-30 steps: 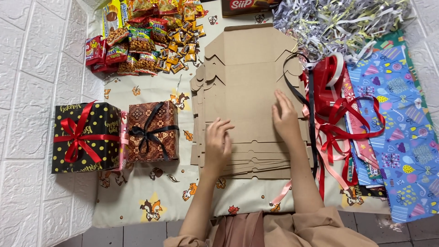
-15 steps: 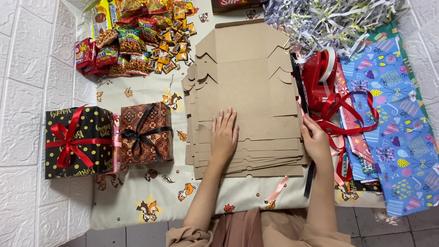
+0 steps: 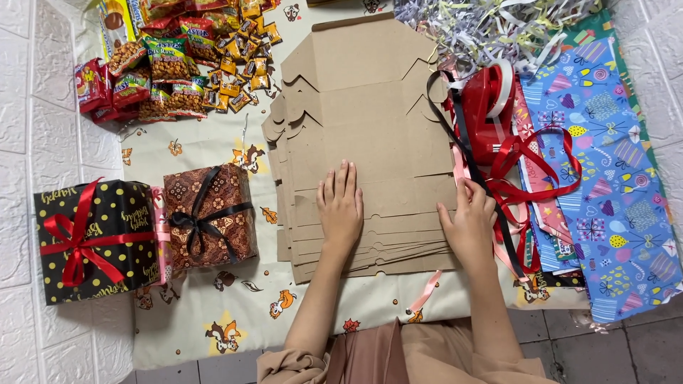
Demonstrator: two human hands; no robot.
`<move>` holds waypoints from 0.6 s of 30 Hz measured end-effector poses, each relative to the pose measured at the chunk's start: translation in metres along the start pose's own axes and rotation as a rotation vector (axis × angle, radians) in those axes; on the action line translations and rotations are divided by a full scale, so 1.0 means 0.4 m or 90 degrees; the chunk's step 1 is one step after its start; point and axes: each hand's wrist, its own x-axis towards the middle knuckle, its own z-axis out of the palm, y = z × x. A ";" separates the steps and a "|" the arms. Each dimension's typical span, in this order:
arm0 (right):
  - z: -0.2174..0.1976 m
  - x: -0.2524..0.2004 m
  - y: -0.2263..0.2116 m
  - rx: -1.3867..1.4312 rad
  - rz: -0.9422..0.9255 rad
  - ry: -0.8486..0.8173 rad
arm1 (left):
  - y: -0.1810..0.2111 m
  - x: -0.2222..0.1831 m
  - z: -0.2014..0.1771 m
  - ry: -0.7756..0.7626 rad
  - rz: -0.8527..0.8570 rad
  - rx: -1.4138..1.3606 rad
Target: The person ties a black ribbon around a wrapped gift, then assembles a cardboard box by folding its sides, adding red decorative paper to the interior, filling it with shredded paper, and placing a packaged snack inside.
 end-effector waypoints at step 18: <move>0.073 -0.023 -0.164 0.371 -0.242 -0.136 | 0.007 -0.005 -0.009 -0.028 -0.009 0.006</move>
